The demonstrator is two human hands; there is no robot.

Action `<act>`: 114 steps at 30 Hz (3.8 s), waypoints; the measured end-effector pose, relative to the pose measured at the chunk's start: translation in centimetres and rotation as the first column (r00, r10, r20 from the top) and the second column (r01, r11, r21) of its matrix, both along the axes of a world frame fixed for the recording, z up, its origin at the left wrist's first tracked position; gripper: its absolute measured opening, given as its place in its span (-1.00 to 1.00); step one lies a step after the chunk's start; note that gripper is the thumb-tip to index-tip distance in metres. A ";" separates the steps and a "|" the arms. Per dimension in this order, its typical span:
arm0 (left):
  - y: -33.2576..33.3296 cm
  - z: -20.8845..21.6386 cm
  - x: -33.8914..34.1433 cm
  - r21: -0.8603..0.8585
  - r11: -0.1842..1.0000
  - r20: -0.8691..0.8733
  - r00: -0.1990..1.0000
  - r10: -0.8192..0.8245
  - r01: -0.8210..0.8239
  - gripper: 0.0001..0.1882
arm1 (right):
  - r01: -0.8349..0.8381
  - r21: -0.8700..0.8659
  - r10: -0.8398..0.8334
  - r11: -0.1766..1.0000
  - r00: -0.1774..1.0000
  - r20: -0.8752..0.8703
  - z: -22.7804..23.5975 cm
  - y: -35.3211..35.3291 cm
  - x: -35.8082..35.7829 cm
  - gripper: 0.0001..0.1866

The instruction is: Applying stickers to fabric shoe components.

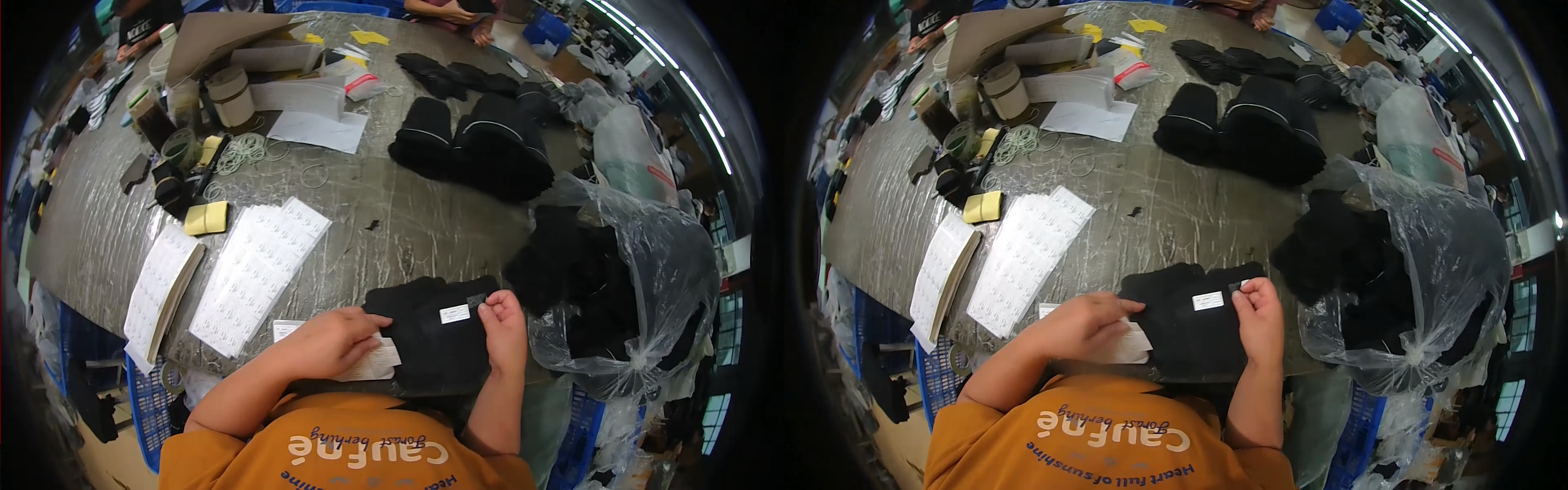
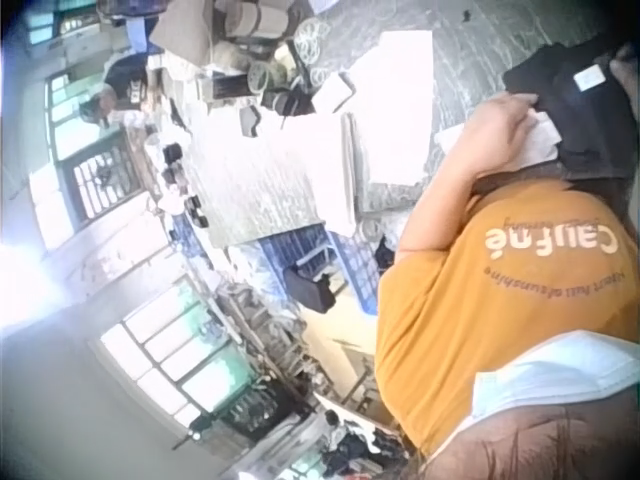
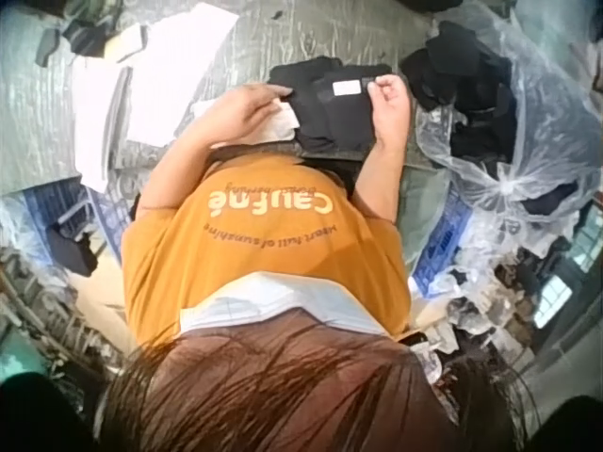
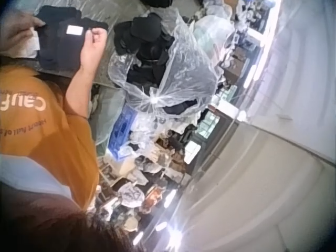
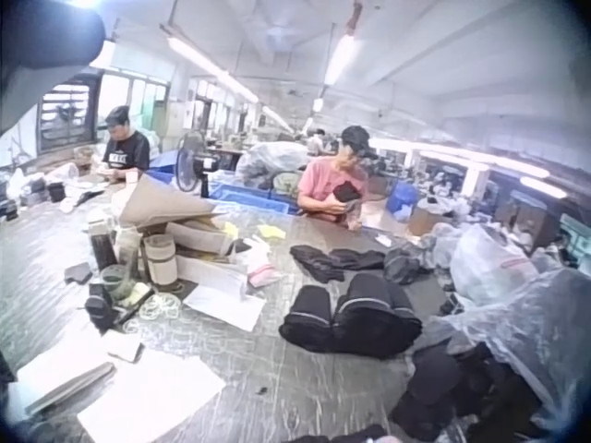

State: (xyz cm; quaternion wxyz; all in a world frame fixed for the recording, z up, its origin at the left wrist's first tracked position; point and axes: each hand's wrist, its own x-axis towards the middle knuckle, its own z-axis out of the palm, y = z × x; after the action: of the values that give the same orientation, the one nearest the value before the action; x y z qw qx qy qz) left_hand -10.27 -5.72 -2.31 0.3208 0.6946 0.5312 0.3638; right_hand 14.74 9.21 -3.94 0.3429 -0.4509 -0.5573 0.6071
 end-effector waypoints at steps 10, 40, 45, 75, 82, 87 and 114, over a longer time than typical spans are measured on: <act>0.6 0.1 0.9 -0.117 0.993 -0.025 0.999 0.031 -0.034 -0.65 | 0.027 -0.022 -0.027 0.999 0.999 -0.030 -3.3 4.5 3.7 -0.83; -0.6 -0.9 -1.8 -0.166 0.986 0.097 0.995 -0.012 0.028 -0.79 | -0.107 -0.046 0.111 0.993 0.990 0.086 -1.6 -4.0 -1.1 -0.74; -2.0 1.0 -1.0 -0.079 0.987 0.035 0.989 0.144 -0.141 -0.81 | -0.256 0.512 -0.050 0.820 0.859 0.510 0.6 -5.4 -1.7 -0.77; -1.6 -0.6 2.4 0.023 0.986 -0.353 0.924 -0.146 0.164 -0.70 | -0.163 0.120 0.138 0.979 0.972 0.191 -1.1 -4.9 -4.7 -0.97; -1.5 -1.0 2.5 0.065 0.986 -0.328 0.936 -0.127 0.156 -0.80 | -0.171 0.116 0.146 0.978 0.970 0.195 -1.3 -4.8 -4.6 -0.98; -1.7 -1.1 2.3 0.045 0.986 -0.337 0.931 -0.137 0.161 -0.73 | -0.172 0.125 0.143 0.977 0.967 0.209 -1.2 -4.9 -5.0 -0.98; -0.9 -1.1 3.0 0.002 0.986 -0.468 0.871 -0.146 0.166 -0.75 | -0.131 0.286 0.012 0.949 0.923 0.383 -0.9 -5.1 -5.3 -0.65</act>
State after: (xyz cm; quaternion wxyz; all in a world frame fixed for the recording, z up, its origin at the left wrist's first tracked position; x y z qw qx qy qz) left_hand -7.30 -6.63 -3.37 0.1971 0.8089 0.5271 0.1702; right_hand 9.43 4.10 -4.79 0.2723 -0.4796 -0.7162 0.4277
